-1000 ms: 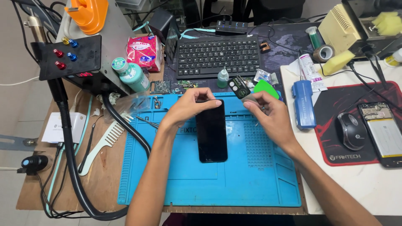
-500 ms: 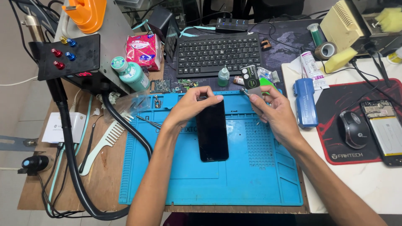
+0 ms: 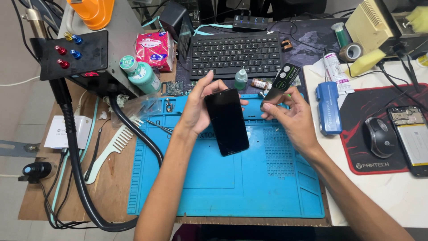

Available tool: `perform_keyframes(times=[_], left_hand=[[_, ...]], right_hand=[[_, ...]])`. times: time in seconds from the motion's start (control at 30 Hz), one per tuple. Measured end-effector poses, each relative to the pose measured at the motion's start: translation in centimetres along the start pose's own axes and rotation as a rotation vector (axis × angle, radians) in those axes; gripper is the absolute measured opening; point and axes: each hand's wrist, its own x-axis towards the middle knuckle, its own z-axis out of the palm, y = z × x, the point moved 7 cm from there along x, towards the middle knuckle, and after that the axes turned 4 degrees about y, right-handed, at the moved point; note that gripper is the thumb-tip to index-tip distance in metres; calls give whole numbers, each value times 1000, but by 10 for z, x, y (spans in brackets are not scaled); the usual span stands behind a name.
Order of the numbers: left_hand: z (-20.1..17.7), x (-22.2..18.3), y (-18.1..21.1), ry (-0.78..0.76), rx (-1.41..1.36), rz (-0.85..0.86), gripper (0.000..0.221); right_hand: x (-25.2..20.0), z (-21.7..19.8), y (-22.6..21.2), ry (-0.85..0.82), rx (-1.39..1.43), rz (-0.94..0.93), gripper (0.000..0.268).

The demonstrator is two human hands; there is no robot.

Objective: Using a heat gun and a prying tool to separate a mobile phone screen from the frame during a repair process.

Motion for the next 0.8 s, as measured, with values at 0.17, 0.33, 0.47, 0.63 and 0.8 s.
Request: perform_keyframes(times=[0.17,0.33,0.47,0.63,0.8], left_hand=[[-2,9,-11,-41,7,45,62],[-3,16,-16,-83,17,170,57],[-9,23,-16,-96,177,289,64],[-7,24,-20,-77,252,340,67],[4,14,-15,-61,263,387,66]], right_hand=[[-4,10,-21,39,-48,-97,14],[-10,18,-58,73,-165,-319,16],[-11,23,-60,102,-112,-303,16],[-14,28,-52,96,-159,-278,21],[-21,27,-52,143,-216,-306,20]])
